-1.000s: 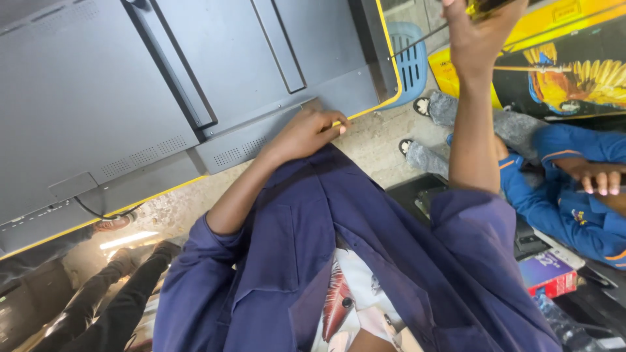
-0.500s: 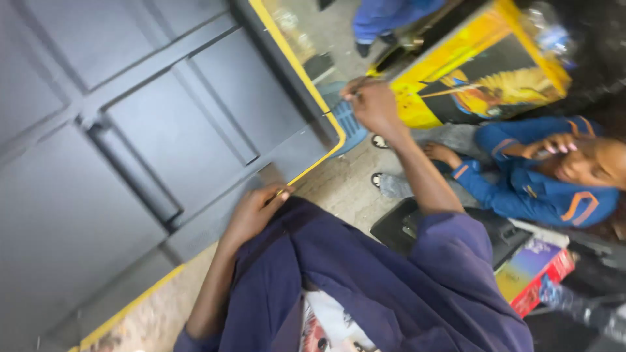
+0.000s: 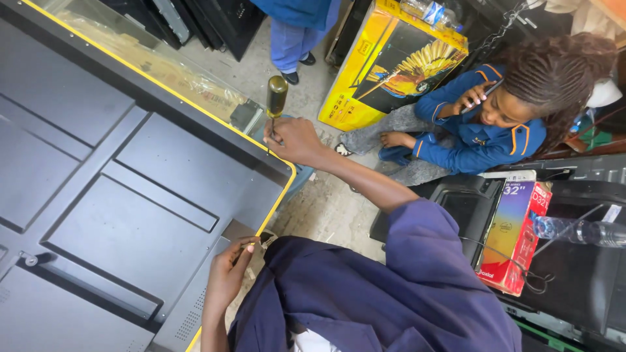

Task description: Disassembling a television by removing screws from the back panel and lifting the casing

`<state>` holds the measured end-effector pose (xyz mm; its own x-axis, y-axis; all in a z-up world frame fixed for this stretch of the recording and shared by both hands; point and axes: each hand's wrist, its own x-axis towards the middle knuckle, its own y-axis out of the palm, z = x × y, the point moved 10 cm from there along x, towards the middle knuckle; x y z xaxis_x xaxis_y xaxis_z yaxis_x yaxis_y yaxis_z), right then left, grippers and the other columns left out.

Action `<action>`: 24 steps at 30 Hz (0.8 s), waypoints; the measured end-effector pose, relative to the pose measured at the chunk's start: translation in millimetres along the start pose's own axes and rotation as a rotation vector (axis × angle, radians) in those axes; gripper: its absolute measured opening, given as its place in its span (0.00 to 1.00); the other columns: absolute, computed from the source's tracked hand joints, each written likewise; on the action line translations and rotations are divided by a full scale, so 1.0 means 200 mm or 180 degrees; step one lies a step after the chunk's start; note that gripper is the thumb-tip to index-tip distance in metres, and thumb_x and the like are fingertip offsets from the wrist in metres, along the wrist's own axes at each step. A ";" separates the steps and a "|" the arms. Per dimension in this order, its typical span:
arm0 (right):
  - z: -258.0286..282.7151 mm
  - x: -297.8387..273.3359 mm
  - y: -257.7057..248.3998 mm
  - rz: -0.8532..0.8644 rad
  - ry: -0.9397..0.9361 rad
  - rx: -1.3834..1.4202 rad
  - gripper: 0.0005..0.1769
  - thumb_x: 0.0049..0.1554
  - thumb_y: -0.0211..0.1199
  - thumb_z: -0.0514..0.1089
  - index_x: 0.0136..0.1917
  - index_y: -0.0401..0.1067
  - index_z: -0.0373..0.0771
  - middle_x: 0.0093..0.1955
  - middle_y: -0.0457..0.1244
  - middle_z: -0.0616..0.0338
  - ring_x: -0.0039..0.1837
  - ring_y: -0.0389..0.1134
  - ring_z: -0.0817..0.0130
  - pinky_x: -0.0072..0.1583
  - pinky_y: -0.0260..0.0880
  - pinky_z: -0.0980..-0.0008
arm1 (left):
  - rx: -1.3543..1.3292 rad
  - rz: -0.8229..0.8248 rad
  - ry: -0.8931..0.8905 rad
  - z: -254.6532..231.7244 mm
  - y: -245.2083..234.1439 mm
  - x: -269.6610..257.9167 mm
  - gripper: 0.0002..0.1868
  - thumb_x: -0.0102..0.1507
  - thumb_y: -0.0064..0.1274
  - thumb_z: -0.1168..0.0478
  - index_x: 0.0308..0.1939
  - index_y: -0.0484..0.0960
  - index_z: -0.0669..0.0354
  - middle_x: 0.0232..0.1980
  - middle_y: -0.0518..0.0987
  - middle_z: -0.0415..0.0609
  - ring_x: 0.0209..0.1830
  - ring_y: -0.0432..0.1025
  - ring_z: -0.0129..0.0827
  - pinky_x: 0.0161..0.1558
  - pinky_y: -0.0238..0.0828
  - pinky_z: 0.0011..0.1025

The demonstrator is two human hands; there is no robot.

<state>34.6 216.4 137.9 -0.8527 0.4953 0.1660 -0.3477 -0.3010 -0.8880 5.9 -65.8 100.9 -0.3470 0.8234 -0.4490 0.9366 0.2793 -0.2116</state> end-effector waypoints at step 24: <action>0.62 -0.28 -0.51 0.0155 -0.0958 0.1995 0.20 0.72 0.55 0.39 0.47 0.71 0.16 0.41 0.65 0.37 0.42 0.72 0.51 0.42 0.74 0.64 | -0.3012 -0.0804 -0.0227 0.27 0.03 0.04 0.22 0.67 0.42 0.48 0.50 0.76 0.63 0.21 0.62 0.39 0.19 0.57 0.22 0.20 0.57 0.21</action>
<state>70.1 119.1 272.2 -0.9126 0.2491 0.3243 -0.3885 -0.7756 -0.4975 5.9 -84.7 49.9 -0.5154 0.6620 -0.5442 0.4761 0.7492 0.4605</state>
